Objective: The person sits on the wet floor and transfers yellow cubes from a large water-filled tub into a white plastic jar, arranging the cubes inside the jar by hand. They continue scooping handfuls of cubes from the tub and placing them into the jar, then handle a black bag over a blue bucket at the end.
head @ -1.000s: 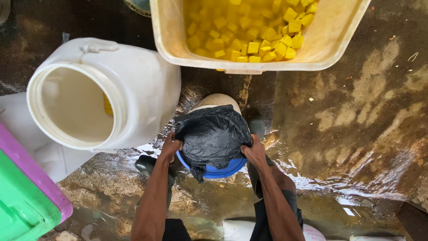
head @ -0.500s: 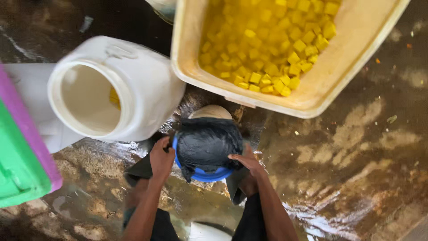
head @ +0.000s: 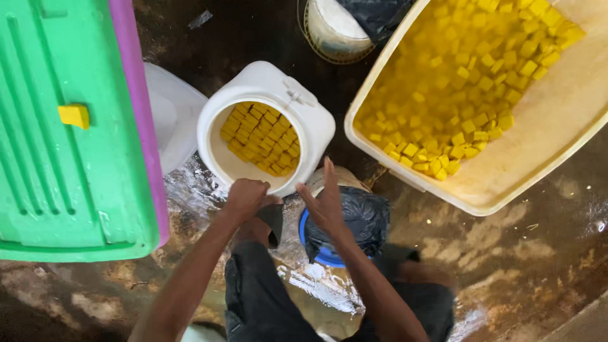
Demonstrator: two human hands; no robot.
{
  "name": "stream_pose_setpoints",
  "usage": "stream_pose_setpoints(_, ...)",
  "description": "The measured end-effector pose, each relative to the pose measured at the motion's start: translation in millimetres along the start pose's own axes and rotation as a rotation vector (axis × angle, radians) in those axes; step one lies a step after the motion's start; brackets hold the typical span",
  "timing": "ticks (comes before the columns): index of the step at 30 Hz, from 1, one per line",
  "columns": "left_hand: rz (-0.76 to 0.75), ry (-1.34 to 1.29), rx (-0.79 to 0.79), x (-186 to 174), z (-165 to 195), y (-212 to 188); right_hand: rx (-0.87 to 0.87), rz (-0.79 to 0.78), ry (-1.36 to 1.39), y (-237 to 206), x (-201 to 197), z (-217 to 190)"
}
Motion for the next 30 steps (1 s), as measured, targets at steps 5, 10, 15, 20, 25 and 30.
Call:
stream_pose_setpoints(5, 0.217, -0.056, 0.034, 14, -2, 10, -0.209, 0.256, -0.165, 42, 37, -48)
stream_pose_setpoints(10, 0.110, -0.122, -0.101, 16, 0, 15, -0.281, 0.267, -0.191, 51, 30, -40)
stream_pose_setpoints(15, 0.212, -0.152, -0.196, -3, 32, 29, -0.313, 0.187, -0.149, 80, -4, -39)
stream_pose_setpoints(20, 0.256, -0.229, -0.374, -19, 63, 62, -0.274, -0.068, -0.182, 128, -37, -37)
stream_pose_setpoints(25, 0.286, -0.223, -0.478, -14, 86, 71, -0.281, -0.232, -0.309, 145, -49, -37)
stream_pose_setpoints(30, 0.362, -0.158, -0.567, 9, 81, 71, -0.342, -0.203, -0.286, 129, -47, -40)
Point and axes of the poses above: each hand's wrist, its own y-axis towards the middle knuckle, its own x-axis out of the palm, z = x × y, the point moved 7 cm from there along y, towards the middle knuckle, and after that the axes turned 12 degrees about -z, right-handed, at the moved point
